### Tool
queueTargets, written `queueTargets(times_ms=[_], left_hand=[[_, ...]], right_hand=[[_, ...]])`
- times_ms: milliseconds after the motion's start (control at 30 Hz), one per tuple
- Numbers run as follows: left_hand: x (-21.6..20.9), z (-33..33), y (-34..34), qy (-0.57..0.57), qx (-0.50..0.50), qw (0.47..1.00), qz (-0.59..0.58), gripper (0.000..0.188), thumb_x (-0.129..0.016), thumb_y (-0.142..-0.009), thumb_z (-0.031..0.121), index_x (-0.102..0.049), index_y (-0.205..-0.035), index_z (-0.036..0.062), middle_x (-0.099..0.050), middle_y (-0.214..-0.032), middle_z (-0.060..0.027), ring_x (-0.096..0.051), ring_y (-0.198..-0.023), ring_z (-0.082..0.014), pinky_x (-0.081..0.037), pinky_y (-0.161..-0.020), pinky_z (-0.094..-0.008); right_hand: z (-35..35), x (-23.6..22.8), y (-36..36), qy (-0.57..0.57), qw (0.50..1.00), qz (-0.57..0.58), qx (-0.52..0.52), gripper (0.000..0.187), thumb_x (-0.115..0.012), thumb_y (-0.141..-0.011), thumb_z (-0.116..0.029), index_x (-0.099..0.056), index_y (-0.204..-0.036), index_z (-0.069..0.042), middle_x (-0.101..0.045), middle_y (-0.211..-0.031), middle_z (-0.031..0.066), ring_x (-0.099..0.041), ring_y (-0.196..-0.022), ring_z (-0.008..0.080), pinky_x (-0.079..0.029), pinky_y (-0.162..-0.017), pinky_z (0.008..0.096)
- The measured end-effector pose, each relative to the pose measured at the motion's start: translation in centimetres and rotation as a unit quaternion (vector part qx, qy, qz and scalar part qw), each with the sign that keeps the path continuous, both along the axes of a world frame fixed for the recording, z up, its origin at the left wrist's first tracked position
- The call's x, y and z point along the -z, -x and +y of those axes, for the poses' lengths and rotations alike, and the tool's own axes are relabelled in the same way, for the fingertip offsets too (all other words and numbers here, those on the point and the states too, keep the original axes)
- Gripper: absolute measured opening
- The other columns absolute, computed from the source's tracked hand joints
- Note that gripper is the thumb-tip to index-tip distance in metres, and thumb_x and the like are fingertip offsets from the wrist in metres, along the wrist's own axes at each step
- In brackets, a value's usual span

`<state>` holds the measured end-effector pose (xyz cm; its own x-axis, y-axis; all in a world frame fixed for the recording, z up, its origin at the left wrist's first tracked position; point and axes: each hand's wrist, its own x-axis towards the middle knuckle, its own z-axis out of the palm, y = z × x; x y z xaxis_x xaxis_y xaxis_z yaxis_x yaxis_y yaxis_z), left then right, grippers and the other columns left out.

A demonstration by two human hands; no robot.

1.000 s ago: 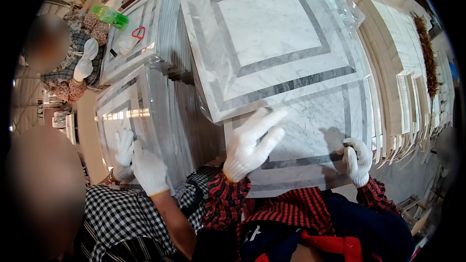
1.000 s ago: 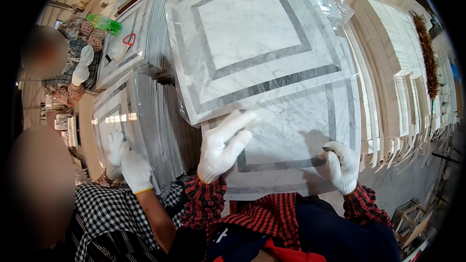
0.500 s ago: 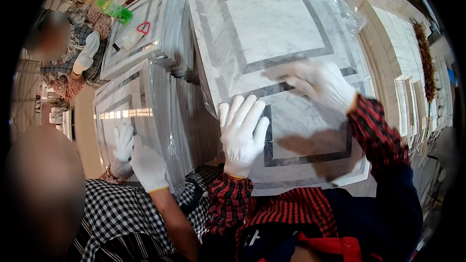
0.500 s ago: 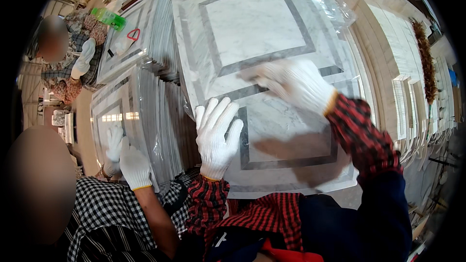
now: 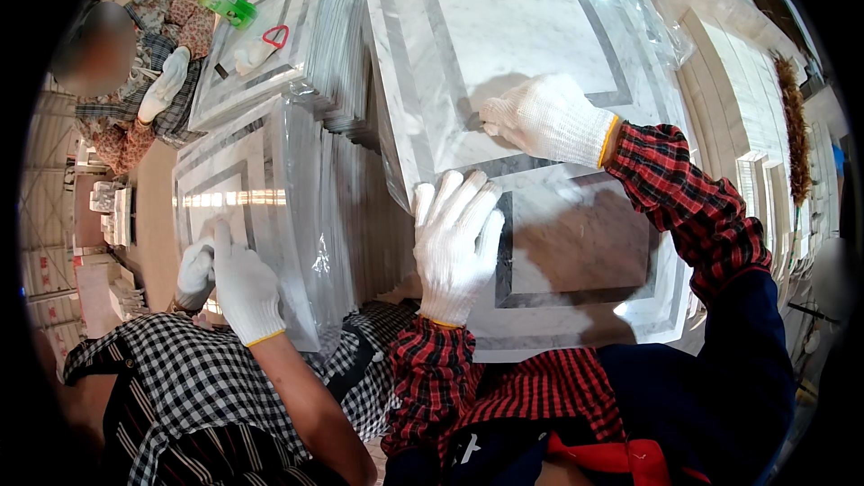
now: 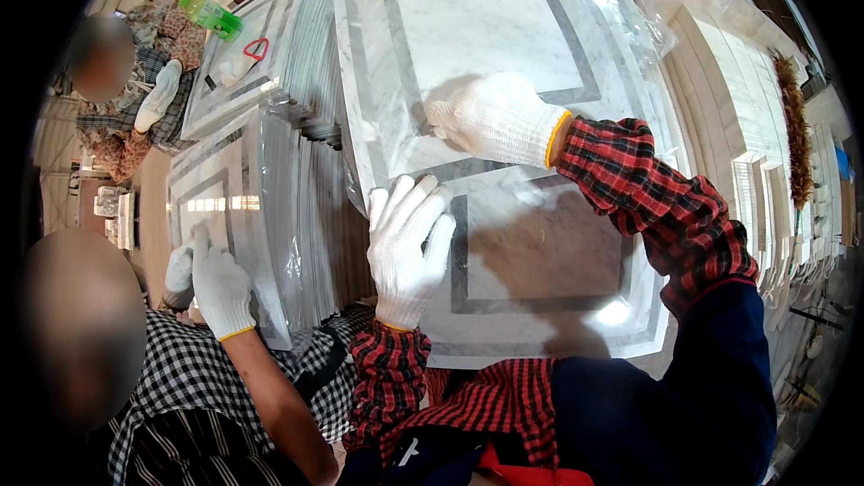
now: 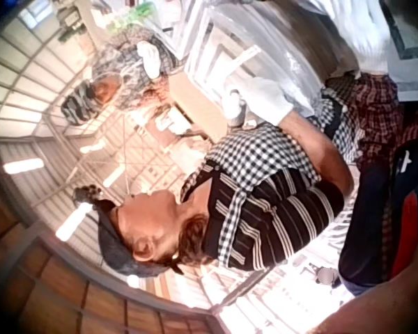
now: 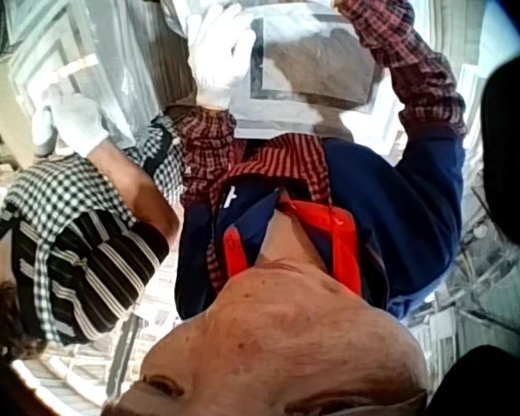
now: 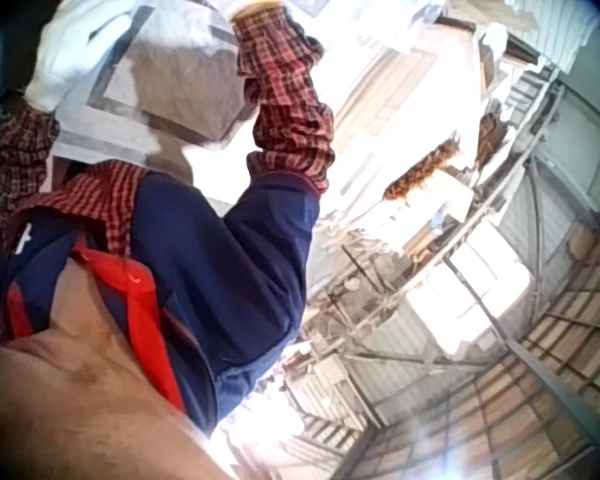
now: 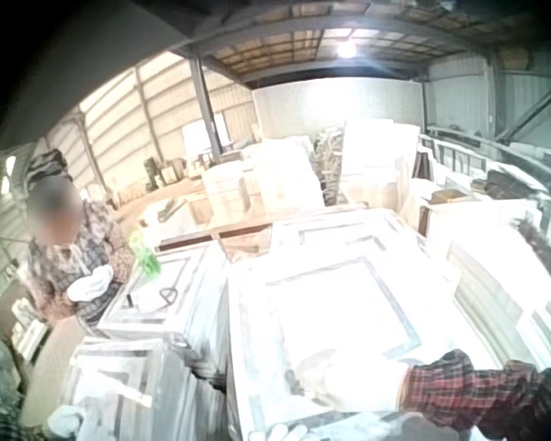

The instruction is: The person uses a utility knife to cut the plastic wrap on a stack of large, flat, marble-patterned tiles. They carefully slice along the edges and across the surface of the tiles to remove the protective film.

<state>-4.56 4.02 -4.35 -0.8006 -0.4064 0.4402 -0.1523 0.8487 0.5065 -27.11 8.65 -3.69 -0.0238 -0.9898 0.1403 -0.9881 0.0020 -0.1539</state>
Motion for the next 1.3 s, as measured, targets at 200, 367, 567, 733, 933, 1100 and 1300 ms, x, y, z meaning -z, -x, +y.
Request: queueTargets(times_ms=[200, 367, 567, 733, 933, 1100, 1300], left_hand=[[0.3, 0.0, -0.1, 0.008, 0.0, 1.0, 0.007, 0.021, -0.069, -0.084, 0.006, -0.073, -0.101, -0.005, -0.071, -0.105, -0.0185, -0.063, -0.1, -0.0332, -0.044, -0.091, -0.0428], [0.1, 0.1, -0.1, -0.004, 0.0, 1.0, 0.003, 0.022, -0.069, -0.084, 0.006, -0.073, -0.102, -0.005, -0.071, -0.105, -0.0189, -0.063, -0.1, -0.0335, -0.044, -0.091, -0.0432], [-0.2, 0.1, -0.1, 0.003, 0.002, 1.0, 0.008, 0.023, -0.07, -0.084, 0.006, -0.074, -0.104, -0.0044, -0.071, -0.107, -0.0198, -0.064, -0.101, -0.0342, -0.044, -0.091, -0.0436], [0.1, 0.0, -0.2, -0.017, 0.007, 1.0, 0.012, 0.024, -0.071, -0.083, 0.005, -0.074, -0.105, -0.0037, -0.072, -0.109, -0.0201, -0.064, -0.105, -0.0352, -0.045, -0.093, -0.0445], [0.7, 0.0, -0.5, 0.019, 0.01, 0.999, 0.045, 0.026, -0.073, -0.082, 0.005, -0.073, -0.108, -0.0021, -0.071, -0.113, -0.0184, -0.064, -0.108, -0.0353, -0.045, -0.094, -0.045], [0.1, 0.2, -0.9, 0.023, -0.007, 1.0, 0.013, 0.025, -0.073, -0.083, 0.007, -0.074, -0.107, 0.0004, -0.072, -0.114, -0.0162, -0.063, -0.107, -0.034, -0.046, -0.095, -0.0445], [0.7, 0.5, -0.8, 0.044, -0.016, 0.999, 0.013, 0.023, -0.072, -0.084, 0.008, -0.075, -0.106, 0.0036, -0.072, -0.115, -0.0143, -0.063, -0.107, -0.0326, -0.047, -0.094, -0.0425]], right_hand=[[-0.1, 0.6, -0.1, 0.053, 0.998, 0.007, -0.024, 0.015, -0.064, -0.094, -0.027, -0.067, -0.098, -0.014, -0.068, -0.068, 0.0079, -0.07, -0.063, 0.0297, -0.054, -0.052, 0.0445], [0.1, 1.6, -0.7, 0.057, 0.998, 0.039, -0.013, 0.01, -0.064, -0.091, -0.021, -0.067, -0.094, -0.012, -0.065, -0.064, 0.0063, -0.069, -0.061, 0.027, -0.054, -0.051, 0.0431], [0.5, 1.5, -0.2, 0.083, 0.996, 0.025, -0.033, 0.009, -0.064, -0.09, -0.02, -0.067, -0.095, -0.013, -0.065, -0.064, 0.0058, -0.07, -0.062, 0.0271, -0.054, -0.052, 0.0426], [0.0, -0.3, -1.1, 0.003, 0.997, 0.074, -0.023, 0.009, -0.065, -0.091, -0.017, -0.067, -0.099, -0.013, -0.069, -0.071, 0.0066, -0.073, -0.068, 0.0283, -0.056, -0.058, 0.0423], [-0.6, -2.7, -2.1, -0.086, 0.991, 0.105, -0.006, 0.01, -0.065, -0.091, -0.017, -0.067, -0.1, -0.014, -0.072, -0.075, 0.0074, -0.075, -0.073, 0.0285, -0.057, -0.063, 0.0424], [-0.7, -2.1, -2.2, -0.083, 0.993, 0.085, 0.006, 0.015, -0.061, -0.094, -0.017, -0.07, -0.106, -0.013, -0.075, -0.084, 0.0096, -0.076, -0.079, 0.0311, -0.059, -0.062, 0.0452], [-0.2, -0.5, -2.2, -0.033, 0.995, 0.089, 0.032, 0.017, -0.06, -0.094, -0.021, -0.071, -0.104, -0.012, -0.074, -0.084, 0.0103, -0.075, -0.082, 0.0323, -0.058, -0.062, 0.0467]])
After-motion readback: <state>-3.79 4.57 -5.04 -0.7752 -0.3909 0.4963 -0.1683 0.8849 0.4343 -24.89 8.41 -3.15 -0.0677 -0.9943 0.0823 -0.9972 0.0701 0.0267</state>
